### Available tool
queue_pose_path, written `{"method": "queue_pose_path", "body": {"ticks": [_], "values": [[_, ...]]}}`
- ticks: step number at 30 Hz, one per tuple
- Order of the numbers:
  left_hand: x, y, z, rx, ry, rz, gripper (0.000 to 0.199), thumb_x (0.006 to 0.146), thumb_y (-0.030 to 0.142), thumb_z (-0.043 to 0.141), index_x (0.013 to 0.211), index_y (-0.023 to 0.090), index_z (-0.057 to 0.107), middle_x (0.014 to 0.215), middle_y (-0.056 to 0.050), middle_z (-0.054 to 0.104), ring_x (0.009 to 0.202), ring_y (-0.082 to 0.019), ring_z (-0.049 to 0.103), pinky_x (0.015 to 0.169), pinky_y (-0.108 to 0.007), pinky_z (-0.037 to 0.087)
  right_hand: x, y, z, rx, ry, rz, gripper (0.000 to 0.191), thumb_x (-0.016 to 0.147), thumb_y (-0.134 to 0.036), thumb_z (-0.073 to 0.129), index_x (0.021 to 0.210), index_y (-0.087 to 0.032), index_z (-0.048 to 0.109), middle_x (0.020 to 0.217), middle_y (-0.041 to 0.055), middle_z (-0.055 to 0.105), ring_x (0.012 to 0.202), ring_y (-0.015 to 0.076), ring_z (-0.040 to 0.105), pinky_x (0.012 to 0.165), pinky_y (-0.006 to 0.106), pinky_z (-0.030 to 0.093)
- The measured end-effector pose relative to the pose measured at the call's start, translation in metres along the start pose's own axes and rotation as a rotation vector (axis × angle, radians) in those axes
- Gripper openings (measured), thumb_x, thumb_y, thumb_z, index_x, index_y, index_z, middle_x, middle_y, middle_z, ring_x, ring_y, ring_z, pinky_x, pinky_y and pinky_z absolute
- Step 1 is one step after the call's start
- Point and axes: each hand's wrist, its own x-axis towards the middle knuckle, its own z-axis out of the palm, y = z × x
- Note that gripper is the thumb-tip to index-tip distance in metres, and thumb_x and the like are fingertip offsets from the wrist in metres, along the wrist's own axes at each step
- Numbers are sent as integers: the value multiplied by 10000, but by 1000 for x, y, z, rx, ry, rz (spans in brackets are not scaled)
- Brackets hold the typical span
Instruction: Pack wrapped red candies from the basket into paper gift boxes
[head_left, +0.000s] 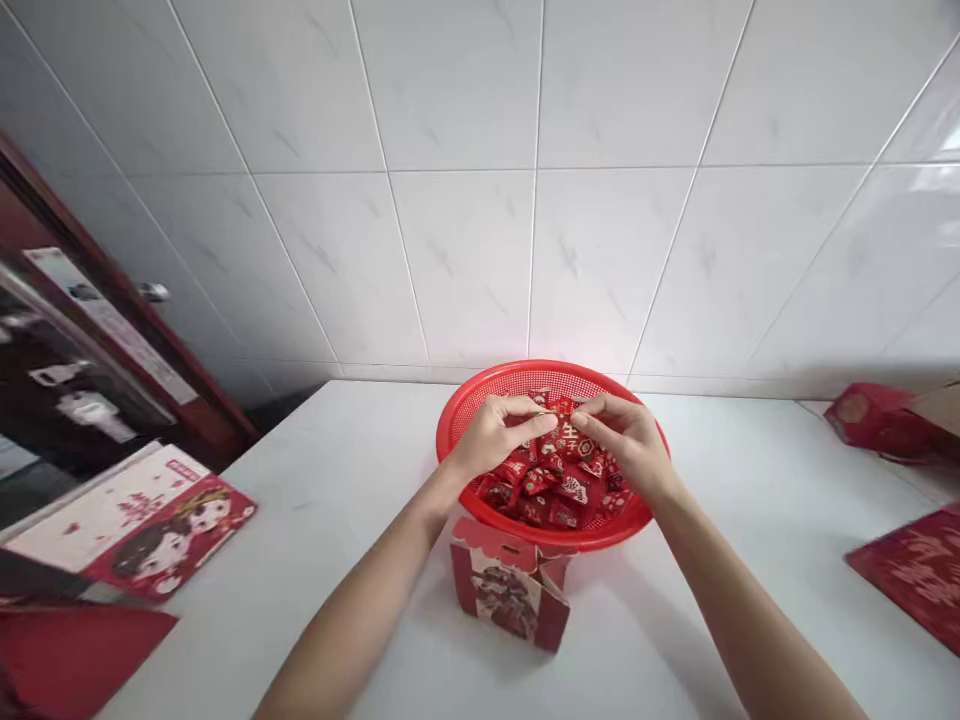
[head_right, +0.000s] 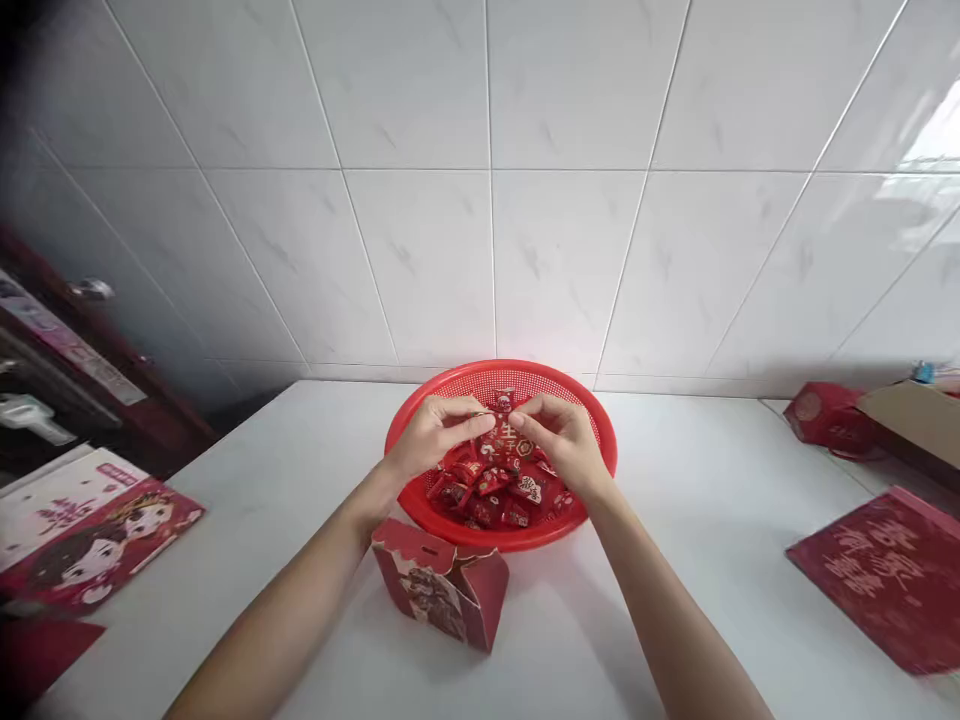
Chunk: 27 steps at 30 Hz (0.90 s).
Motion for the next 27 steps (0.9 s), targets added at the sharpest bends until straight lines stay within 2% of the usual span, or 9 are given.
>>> {"method": "queue_pose_path", "body": {"ticks": [4,9,15,20,24,27], "values": [[2,0,-1,-3,34,1,169,835,365,745,827,210,814,793,-9,727,739,-162,646,689,-286,507,0,-1,1,-13,2,4,350,791,-505,853,723,-199,699,680,-4,632,617,133,516,581,277,412],[1,2,0,-42,47,-10,201,823,378,751,725,206,787,734,-5,696,707,-160,622,704,-305,509,-3,-4,0,-24,-6,47,352,804,-522,841,752,-201,707,709,4,635,656,144,534,612,281,425],[2,3,1,-136,113,-33,212,802,387,773,695,205,768,726,2,676,722,-159,609,746,-319,501,-4,-8,1,-29,-23,93,373,836,-573,799,827,-213,701,775,12,666,731,170,596,675,294,483],[2,5,2,-165,150,-76,279,783,424,784,631,198,724,700,1,673,721,-167,599,746,-328,499,-5,-8,1,-11,-39,153,420,783,-572,847,747,-211,635,705,-1,636,687,170,594,636,292,481],[2,3,2,-176,129,-109,244,784,435,773,727,199,753,792,-15,725,798,-191,647,797,-344,518,-5,-4,0,-20,3,122,430,787,-568,845,713,-209,620,683,-6,619,639,148,541,588,276,438],[3,0,2,-160,60,-159,298,817,493,741,783,197,754,813,-24,731,809,-196,663,784,-345,532,-3,-1,-1,-13,92,81,419,793,-560,839,710,-212,620,675,-11,607,634,148,534,591,277,439]]}}
